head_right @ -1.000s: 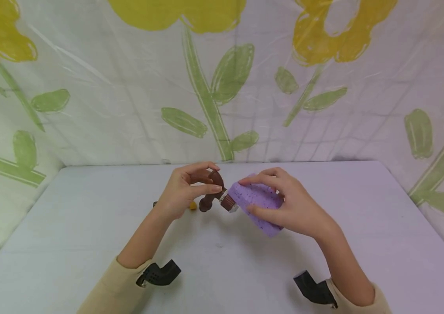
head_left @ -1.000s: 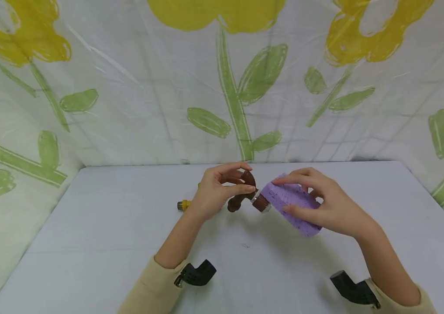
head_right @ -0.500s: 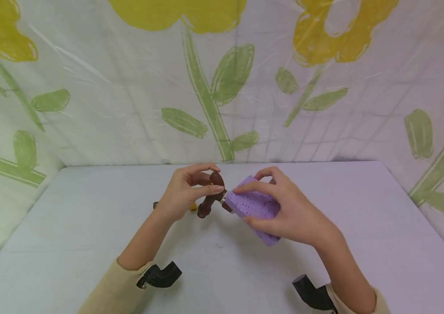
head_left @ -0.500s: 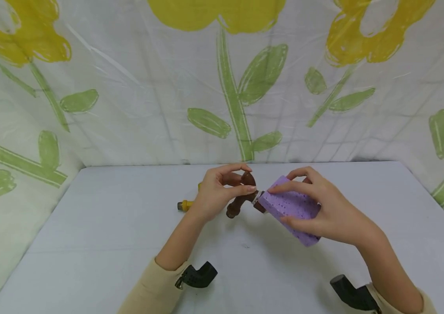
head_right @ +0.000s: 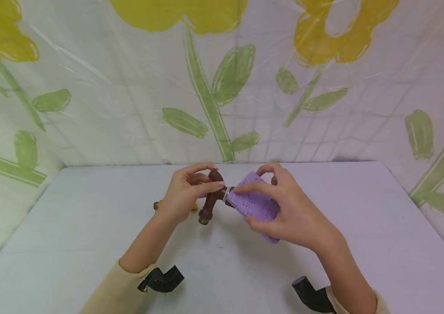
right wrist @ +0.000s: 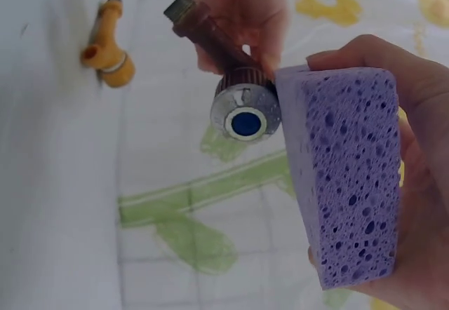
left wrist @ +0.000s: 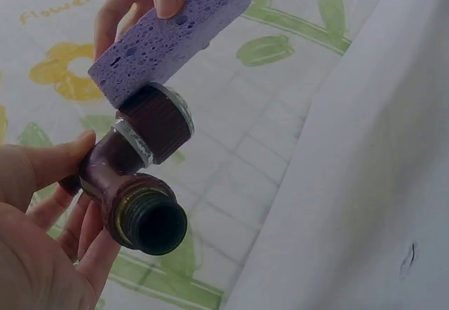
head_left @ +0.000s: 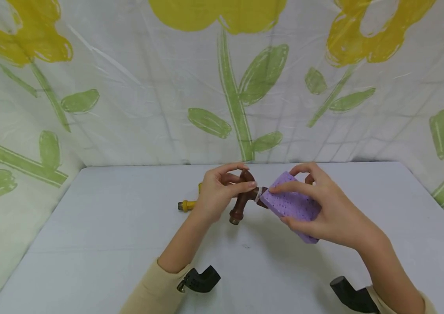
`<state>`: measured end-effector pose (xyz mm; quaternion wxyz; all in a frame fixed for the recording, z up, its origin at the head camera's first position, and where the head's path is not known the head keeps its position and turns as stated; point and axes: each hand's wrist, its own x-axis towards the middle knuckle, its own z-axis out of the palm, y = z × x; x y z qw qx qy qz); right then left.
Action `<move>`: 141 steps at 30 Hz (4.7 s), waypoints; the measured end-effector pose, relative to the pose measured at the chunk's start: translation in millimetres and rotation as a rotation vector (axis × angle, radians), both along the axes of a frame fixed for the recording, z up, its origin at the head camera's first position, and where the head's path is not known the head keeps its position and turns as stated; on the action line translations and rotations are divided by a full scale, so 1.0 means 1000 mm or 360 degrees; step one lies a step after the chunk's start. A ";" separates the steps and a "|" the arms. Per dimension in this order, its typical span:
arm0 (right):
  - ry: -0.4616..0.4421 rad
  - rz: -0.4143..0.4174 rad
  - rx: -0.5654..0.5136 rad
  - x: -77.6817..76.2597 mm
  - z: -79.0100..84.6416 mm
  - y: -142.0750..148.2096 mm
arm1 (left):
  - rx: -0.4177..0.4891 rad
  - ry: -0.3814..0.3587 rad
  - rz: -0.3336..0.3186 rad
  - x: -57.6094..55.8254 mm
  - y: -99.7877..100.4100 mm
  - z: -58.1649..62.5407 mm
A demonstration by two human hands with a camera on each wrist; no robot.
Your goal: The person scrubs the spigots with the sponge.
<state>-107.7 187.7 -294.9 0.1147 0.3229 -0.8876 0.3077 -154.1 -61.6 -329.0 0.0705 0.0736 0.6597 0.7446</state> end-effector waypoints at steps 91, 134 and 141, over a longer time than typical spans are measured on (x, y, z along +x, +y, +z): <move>-0.0151 0.0053 -0.0652 -0.007 -0.016 -0.014 | 0.0631 -0.0207 0.0098 -0.004 0.004 -0.005; 0.0137 0.0012 -0.0784 -0.012 -0.020 -0.015 | 0.0705 -0.0178 -0.0041 -0.001 0.005 -0.004; 0.0005 -0.0001 -0.0863 -0.013 -0.021 -0.016 | 0.0701 -0.0168 -0.0001 0.000 0.007 -0.003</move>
